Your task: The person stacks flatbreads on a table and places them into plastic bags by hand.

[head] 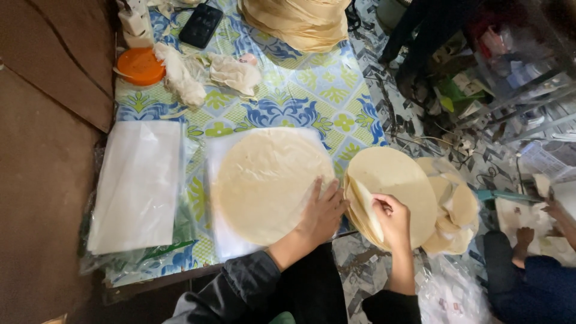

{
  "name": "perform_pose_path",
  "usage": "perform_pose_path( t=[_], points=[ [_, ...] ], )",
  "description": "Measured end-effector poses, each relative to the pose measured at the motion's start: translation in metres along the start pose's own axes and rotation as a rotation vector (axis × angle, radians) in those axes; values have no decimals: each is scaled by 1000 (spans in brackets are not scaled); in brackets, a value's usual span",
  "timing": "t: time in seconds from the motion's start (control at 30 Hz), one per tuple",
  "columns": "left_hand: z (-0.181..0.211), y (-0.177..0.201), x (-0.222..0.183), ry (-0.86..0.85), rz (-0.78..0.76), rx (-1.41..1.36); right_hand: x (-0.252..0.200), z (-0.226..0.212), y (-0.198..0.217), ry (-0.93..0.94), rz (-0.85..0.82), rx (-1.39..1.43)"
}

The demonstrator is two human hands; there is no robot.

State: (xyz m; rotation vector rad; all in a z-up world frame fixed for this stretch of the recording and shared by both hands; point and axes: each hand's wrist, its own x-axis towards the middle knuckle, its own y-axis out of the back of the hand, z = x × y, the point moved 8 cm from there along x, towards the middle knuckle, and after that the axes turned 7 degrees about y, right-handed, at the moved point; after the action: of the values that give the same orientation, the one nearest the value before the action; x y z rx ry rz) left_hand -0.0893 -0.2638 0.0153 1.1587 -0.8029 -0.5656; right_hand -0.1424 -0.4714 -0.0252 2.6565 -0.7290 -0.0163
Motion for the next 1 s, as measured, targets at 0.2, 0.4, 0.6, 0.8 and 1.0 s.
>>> perform_pose_path(
  t=[0.2,0.4,0.6,0.8,1.0],
  points=[
    [1,-5,4,-16,-13,24,-21,-98,-46,509,-11,-606],
    [1,2,-1,-19,61,41,9,49,92,-40,568,104],
    [2,-12,0,7,129,9,0,-13,47,12,207,-244],
    [3,-11,3,-8,13,126,-19,-100,-59,426,-84,-452],
    [3,-16,7,-6,-16,166,-9,-110,-56,309,58,-648]
  ],
)
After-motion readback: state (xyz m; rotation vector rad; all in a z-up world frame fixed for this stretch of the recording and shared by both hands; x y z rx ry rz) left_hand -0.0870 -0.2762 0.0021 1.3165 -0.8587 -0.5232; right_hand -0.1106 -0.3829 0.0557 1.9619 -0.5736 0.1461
